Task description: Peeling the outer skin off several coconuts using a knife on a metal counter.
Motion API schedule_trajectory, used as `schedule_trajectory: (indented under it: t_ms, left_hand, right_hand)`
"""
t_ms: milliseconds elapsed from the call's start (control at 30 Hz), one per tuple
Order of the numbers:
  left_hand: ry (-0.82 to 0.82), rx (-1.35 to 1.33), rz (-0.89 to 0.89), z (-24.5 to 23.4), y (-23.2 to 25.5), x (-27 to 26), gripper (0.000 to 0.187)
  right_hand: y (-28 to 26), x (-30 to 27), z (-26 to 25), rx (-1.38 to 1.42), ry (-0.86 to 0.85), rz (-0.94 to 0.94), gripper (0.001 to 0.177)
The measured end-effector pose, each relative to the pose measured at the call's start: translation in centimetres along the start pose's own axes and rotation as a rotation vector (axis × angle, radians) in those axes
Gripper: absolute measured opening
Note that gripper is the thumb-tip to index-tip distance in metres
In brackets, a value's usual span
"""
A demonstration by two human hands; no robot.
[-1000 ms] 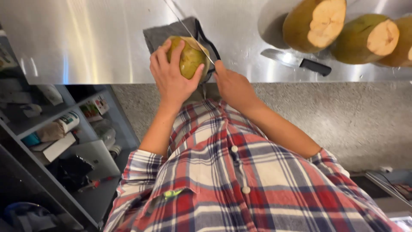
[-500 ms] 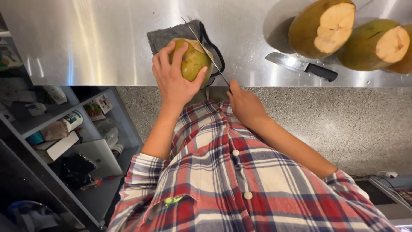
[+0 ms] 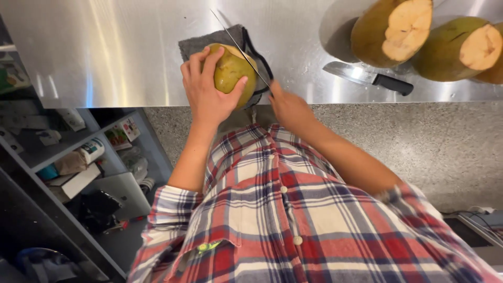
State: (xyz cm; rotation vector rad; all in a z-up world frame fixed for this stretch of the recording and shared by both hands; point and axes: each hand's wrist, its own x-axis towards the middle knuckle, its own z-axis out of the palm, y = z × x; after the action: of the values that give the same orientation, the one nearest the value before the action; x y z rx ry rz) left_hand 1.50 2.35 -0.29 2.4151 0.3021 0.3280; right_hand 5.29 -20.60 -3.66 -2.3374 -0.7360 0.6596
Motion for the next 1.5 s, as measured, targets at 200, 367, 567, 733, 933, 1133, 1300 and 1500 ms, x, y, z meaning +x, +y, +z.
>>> schedule_trajectory:
  t_ms: [200, 367, 567, 733, 933, 1133, 1300, 1500]
  left_hand:
    - [0.003, -0.075, -0.031, -1.1, -0.2, 0.5, 0.064]
    - [-0.010, -0.102, 0.028, -0.9, -0.6, 1.0, 0.063]
    - [-0.045, -0.323, -0.064, -2.7, -6.0, 0.0, 0.060]
    - [-0.085, -0.515, -0.011, -3.8, -10.3, -2.0, 0.069]
    - [-0.103, -0.798, -0.206, -2.5, -11.6, -3.4, 0.090]
    - [-0.193, -0.711, -0.208, -2.5, -8.4, -2.6, 0.078]
    - [-0.061, -0.415, -0.211, -0.5, -6.4, -2.6, 0.059]
    - [0.009, 0.262, 0.093, -1.5, 0.7, -2.1, 0.088]
  right_hand:
    - [0.3, -3.6, -0.2, -0.027, -0.084, 0.102, 0.025]
    - [2.5, 0.2, 3.4, -0.003, -0.073, 0.112, 0.030]
    - [4.7, -1.5, 6.0, 0.043, 0.047, -0.007, 0.029]
    - [1.9, -0.9, 3.7, 0.175, 0.125, 0.054, 0.027]
    - [-2.7, 4.6, 4.3, 1.036, 0.006, 0.132, 0.032]
    - [-1.8, 1.4, 3.1, 1.055, 0.073, 0.170, 0.026]
    - [-1.0, 0.7, 2.8, 1.010, 0.100, 0.092, 0.020]
    - [-3.7, -0.4, -1.5, 0.654, 0.074, 0.174, 0.023]
